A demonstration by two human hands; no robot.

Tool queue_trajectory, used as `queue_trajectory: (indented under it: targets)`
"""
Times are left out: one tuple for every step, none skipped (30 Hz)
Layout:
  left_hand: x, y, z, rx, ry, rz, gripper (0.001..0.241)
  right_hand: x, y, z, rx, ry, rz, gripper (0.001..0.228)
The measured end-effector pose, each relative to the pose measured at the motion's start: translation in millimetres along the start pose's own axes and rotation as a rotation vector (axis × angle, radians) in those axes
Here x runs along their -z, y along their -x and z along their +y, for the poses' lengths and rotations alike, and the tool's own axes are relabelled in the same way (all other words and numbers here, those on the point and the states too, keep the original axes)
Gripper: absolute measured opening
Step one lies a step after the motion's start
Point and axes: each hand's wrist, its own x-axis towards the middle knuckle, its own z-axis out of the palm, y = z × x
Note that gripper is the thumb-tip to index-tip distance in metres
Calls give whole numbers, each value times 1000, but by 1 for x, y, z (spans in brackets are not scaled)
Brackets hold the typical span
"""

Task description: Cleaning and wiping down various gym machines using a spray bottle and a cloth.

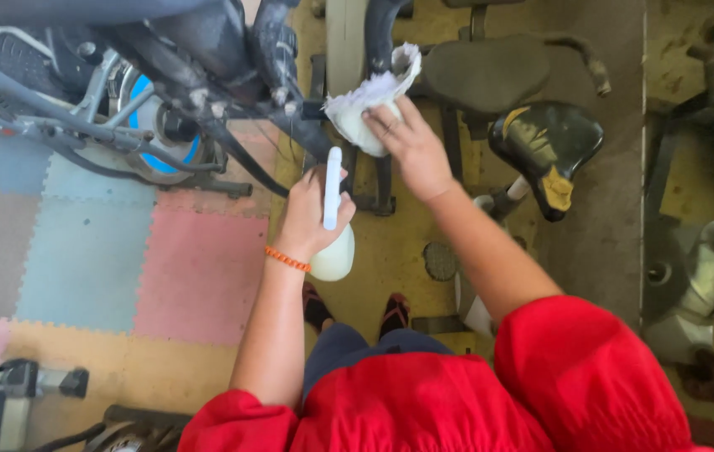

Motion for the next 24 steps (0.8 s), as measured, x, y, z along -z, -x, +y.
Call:
queue_trajectory:
  targets:
    - [5,2,8,9,-2,-9,35,5,3,-2,-7,-9,-6,55]
    - [10,-3,15,19,16,-47,36,8,2,-1,-71,-215,65,50]
    - [15,-9,23,30,34,-84,37,12,1,2,-134,-420,139,45]
    - [15,-10,20,20,24,-87,37,12,2,2,-138,-417,153,45]
    - [15,-11,17,22,-7,-108,38,12,2,2,-300,-444,275,49]
    - [10,-12,15,29,-25,-127,39,13,6,5,-457,-465,388,53]
    - [11,-18,12,22,-24,-127,39,11,-8,-7,-457,-459,391,53]
    - [9,-19,11,64,-28,-164,40,9,-18,-21,-664,-810,314,47]
    - [7,-21,9,106,-32,-202,41,7,-27,-35,-865,-1162,222,48]
    - [9,-20,11,110,-29,-207,41,-8,-8,-37,-872,-1161,218,48]
    - [11,-20,12,100,-8,-213,41,-23,11,-39,-618,-711,167,42]
    - [13,-22,13,84,12,-216,40,-39,28,-39,-353,-264,116,37]
    - [11,-22,9,81,14,-220,40,-49,57,-41,-356,-261,115,37]
    - [8,-19,4,88,53,-212,39,-59,88,-46,-338,-189,-141,47]
    - [6,-17,-1,96,91,-203,37,-69,119,-51,-316,-116,-395,58]
    - [8,-9,-2,99,92,-215,37,-62,140,-59,-326,-120,-401,58]
    - [10,-2,-3,107,96,-228,37,-54,161,-68,-789,-390,-418,53]
    - [11,-7,-6,96,97,-222,37,-53,173,-61,-1233,-652,-394,50]
    - [8,-15,-13,81,95,-214,37,-60,160,-49,-1226,-647,-378,50]
    - [3,-10,-17,118,87,-205,39,-58,159,-50,-1261,-688,-261,23]
    - [-1,-4,-21,156,77,-196,42,-57,158,-51,-1294,-726,-142,23]
    - [-6,-5,-22,161,80,-201,42,-56,137,-48,-1299,-726,-149,23]
    - [-10,-6,-23,187,45,-214,39,-55,116,-46,-1322,-848,7,21]
    - [-13,-11,-25,205,9,-228,37,-56,93,-42,-1338,-963,176,24]
